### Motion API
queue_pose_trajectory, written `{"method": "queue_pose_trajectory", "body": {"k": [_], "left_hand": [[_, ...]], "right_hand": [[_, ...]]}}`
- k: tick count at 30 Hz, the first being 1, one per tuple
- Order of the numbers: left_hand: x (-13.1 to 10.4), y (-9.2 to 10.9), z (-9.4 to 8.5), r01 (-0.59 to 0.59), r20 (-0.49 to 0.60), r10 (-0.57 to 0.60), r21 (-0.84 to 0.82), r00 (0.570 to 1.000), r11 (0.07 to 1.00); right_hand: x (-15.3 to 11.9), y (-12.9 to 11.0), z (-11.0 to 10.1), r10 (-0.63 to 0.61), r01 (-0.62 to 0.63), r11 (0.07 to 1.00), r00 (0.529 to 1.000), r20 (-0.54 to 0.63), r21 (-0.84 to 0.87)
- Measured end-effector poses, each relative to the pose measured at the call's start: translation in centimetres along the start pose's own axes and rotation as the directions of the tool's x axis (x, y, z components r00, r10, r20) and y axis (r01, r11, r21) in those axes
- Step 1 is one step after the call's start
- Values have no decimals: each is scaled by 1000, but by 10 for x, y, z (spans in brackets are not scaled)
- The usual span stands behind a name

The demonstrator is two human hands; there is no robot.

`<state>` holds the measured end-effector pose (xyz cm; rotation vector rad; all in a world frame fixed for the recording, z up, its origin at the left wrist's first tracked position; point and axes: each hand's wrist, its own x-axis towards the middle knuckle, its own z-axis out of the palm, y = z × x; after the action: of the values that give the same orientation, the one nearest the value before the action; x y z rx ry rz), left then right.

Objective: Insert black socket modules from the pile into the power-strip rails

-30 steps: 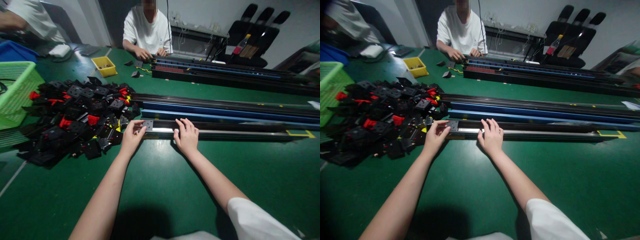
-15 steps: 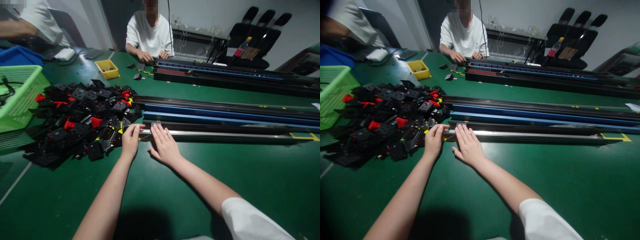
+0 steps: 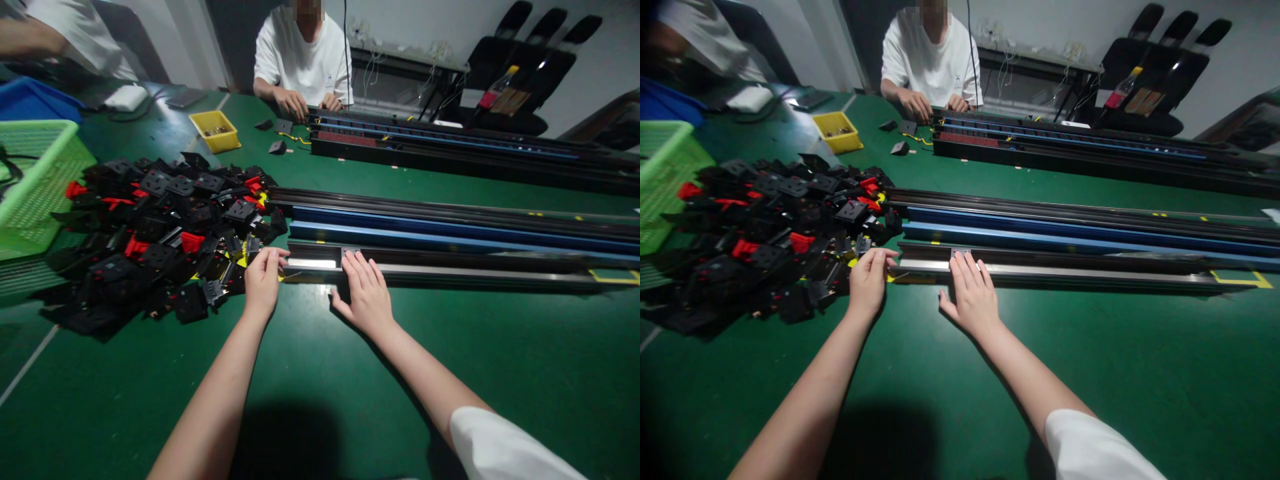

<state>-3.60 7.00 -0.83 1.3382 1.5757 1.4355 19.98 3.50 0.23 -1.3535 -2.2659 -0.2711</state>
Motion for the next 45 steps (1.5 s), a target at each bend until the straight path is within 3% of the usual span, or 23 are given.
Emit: {"method": "queue_pose_trajectory", "body": {"k": [9,19,28,34,38,45], "left_hand": [[-1,3,0,-2,5,2,44,1000,999],[-3,4,-1,-5,-19,7,97,1000,995],[-8,11,-2,-112,-149,150,236,978,965],[-9,14,-1,-201,-262,317,387,912,900],[-9,12,1,-248,-276,358,364,892,898],[-10,4,4,-218,-323,293,249,900,944]], "right_hand": [[7,-5,6,28,-29,999,999,-29,-25],[2,-4,5,31,-32,999,998,46,20],[3,-4,0,71,-73,997,990,119,12],[3,-3,-3,59,-58,998,984,169,-9],[1,-1,-4,41,-44,999,983,180,12],[0,2,-6,21,-26,999,981,193,23]]}}
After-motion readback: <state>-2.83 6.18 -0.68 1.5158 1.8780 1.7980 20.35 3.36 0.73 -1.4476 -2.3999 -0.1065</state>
